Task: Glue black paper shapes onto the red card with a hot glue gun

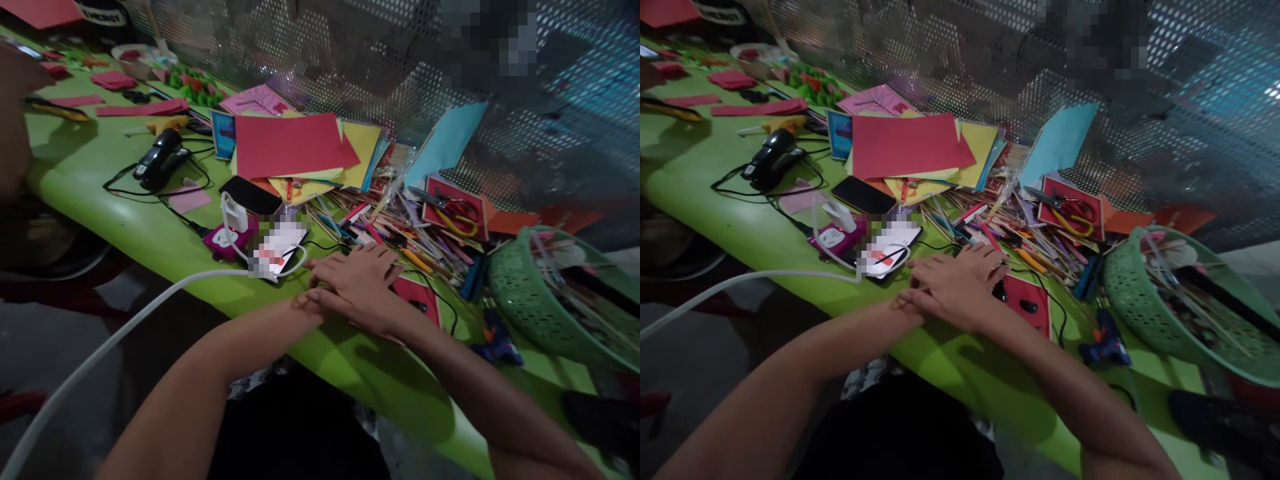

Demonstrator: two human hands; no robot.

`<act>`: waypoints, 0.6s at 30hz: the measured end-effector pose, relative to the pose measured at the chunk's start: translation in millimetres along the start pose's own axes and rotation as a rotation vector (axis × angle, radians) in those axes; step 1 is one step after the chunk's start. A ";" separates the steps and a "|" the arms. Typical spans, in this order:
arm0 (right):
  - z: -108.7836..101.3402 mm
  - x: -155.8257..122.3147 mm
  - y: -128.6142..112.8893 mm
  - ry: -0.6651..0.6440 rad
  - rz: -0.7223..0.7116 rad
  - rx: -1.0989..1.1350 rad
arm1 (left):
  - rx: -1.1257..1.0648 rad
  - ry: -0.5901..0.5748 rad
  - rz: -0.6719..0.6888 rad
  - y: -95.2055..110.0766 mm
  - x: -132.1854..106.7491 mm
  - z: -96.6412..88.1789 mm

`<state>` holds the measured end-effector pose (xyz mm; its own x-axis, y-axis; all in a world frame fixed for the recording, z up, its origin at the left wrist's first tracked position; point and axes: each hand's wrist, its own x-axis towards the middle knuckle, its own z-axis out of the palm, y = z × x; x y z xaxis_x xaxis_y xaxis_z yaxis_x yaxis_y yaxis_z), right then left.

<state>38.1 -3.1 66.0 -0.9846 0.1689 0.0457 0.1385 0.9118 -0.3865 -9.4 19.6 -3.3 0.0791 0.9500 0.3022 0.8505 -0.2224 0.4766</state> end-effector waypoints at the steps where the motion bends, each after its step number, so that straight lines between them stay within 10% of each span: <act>1: 8.4 8.1 1.1 0.019 0.017 -0.051 | -0.013 0.014 -0.001 0.6 -1.3 -0.8; 6: 30.5 25.0 4.5 0.140 0.066 -0.108 | -0.079 -0.008 0.010 -1.0 -1.3 -2.0; 18: 31.3 38.3 11.3 -0.076 -0.082 -0.136 | -0.093 0.017 0.022 0.3 -1.7 -3.6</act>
<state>-1.4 1.9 34.5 -0.9977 0.0680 -0.0004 0.0658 0.9645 -0.2558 -11.2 17.2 -0.7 0.0874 0.9410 0.3268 0.7966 -0.2630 0.5443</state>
